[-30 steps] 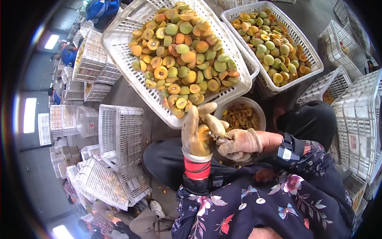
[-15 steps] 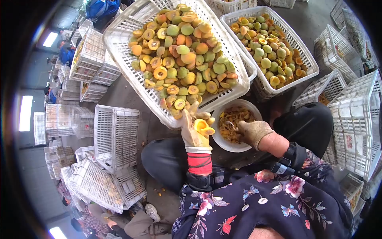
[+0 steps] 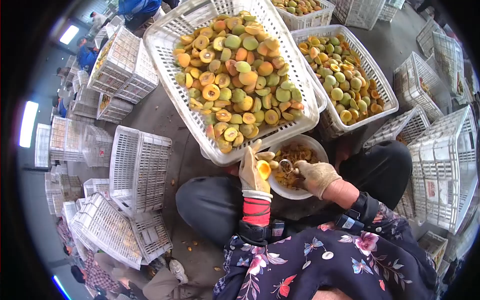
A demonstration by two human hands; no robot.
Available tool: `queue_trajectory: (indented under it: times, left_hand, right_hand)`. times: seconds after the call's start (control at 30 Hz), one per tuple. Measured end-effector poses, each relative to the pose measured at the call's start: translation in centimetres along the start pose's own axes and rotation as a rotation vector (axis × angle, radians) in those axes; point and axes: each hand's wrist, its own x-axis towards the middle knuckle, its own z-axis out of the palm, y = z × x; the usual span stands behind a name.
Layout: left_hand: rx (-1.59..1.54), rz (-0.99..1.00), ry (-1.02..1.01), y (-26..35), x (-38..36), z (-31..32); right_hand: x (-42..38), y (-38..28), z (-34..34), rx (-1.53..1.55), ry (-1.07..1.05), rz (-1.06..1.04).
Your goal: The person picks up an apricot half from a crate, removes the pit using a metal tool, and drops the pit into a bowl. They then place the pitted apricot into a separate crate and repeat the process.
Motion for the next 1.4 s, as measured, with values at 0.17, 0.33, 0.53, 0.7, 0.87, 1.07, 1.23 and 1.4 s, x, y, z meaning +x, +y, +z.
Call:
queue_trajectory:
  times: [0.17, 0.33, 0.53, 0.7, 0.87, 1.07, 1.23, 1.4]
  left_hand:
    - [0.178, -0.014, -0.317, -1.9, -0.8, 0.9]
    - [0.077, -0.008, -0.287, -0.8, -1.1, 1.4]
    - [-0.016, -0.108, -0.111, -0.8, 0.5, -0.9]
    - [0.038, -0.071, -0.098, -0.5, 0.9, -0.2]
    - [0.001, -0.152, -0.089, 0.2, 1.1, 0.1]
    - [-0.055, -0.076, -0.123, -0.4, 1.6, -0.8]
    - [-0.078, 0.132, -0.144, 1.3, 0.7, 1.5]
    - [0.066, 0.106, -0.248, -1.3, 0.6, 0.8]
  right_hand:
    - [1.2, -0.5, -0.4, 0.261, 0.148, -0.043]
    - [3.4, 1.9, -1.7, 0.096, 0.238, -0.031]
    - [8.1, 6.9, -12.6, 0.199, 0.738, 0.234]
    - [18.0, 1.0, -10.0, 0.135, 0.686, -0.022]
    - [23.7, -6.2, -12.0, 0.134, 0.596, 0.018]
    - [24.1, -4.6, -13.4, 0.239, 0.609, 0.123]
    - [11.4, -5.0, -9.4, 0.667, -0.101, 0.095]
    - [7.2, -2.4, -2.5, 0.302, 0.05, -0.102]
